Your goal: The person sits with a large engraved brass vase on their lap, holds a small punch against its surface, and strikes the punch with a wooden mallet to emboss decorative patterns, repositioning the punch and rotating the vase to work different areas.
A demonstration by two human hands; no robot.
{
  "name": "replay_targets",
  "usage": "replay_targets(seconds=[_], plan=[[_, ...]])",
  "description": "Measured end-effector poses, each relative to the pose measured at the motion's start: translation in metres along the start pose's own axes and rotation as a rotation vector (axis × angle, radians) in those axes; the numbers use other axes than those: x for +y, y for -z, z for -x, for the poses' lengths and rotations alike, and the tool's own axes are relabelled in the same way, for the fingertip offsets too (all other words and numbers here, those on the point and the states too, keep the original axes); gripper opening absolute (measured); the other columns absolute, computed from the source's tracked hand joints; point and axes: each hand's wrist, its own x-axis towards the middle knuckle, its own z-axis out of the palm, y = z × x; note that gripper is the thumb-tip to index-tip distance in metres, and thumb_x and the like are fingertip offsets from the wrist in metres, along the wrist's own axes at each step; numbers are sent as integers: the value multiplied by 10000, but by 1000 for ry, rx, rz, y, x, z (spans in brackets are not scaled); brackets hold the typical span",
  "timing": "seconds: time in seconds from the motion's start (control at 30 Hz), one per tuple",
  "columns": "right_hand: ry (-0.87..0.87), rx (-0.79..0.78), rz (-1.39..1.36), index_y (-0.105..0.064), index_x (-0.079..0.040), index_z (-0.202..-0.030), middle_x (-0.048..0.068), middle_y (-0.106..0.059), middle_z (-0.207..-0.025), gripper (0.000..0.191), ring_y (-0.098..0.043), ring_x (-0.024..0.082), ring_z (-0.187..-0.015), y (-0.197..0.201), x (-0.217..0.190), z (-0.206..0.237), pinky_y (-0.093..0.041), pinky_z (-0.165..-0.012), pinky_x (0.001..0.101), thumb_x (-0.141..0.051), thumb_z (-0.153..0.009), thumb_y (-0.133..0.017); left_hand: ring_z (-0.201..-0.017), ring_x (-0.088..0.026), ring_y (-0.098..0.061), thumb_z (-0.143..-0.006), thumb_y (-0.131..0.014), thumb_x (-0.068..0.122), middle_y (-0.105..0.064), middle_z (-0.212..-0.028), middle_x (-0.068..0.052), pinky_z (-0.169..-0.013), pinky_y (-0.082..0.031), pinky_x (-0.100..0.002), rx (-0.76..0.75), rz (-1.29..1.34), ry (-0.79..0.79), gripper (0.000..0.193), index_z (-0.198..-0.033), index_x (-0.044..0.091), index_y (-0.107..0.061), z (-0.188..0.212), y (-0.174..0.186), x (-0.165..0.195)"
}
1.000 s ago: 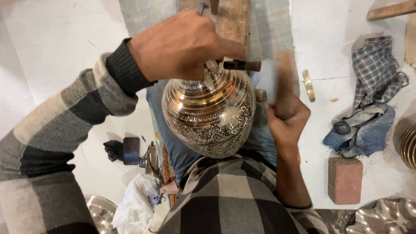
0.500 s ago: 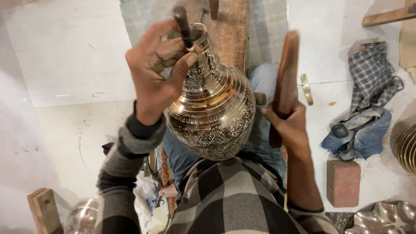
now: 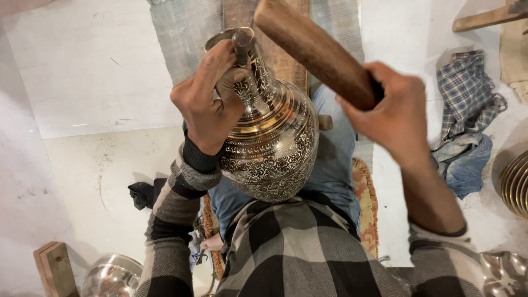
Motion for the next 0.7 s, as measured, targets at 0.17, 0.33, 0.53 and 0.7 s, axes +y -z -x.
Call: replay_targets(seconds=[0.17,0.33,0.53,0.7], plan=[[-1,7,-537,-674,8,-925,77,-649,-733,175,-619,148,-588,24,7,-31,-501,-558,295,-63,-957,-831,-1150,-257,-776,-834,-626,-175,-727,-1289,-180,-858,-677,-273,1,-31,13,603,-1412,-13,-569,-4,2,8],[267,32,-53,-660,33,-900,116,-620,-739,126,-600,209,-615,54,-3,-47,-459,-567,342,26,-877,-783,-1126,-263,-782,-779,-591,-156,-728,-1277,-192,-833,-672,-281,-8,-74,19,626,-1387,-8,-590,-6,3,9],[329,-27,177,-662,27,-970,113,-575,-713,181,-564,202,-600,65,-13,-49,-423,-565,328,42,-804,-734,-1109,-277,-767,-813,-599,-131,-707,-1321,-196,-878,-697,-326,-27,-68,-32,668,-1466,-12,-522,-2,1,-4],[328,-9,241,-647,16,-936,105,-564,-684,157,-548,186,-566,61,-15,-47,-411,-546,329,21,-816,-747,-1082,-248,-796,-811,-582,-129,-736,-1287,-168,-793,-707,-295,-41,-67,-14,695,-1486,23,-515,2,0,-11]])
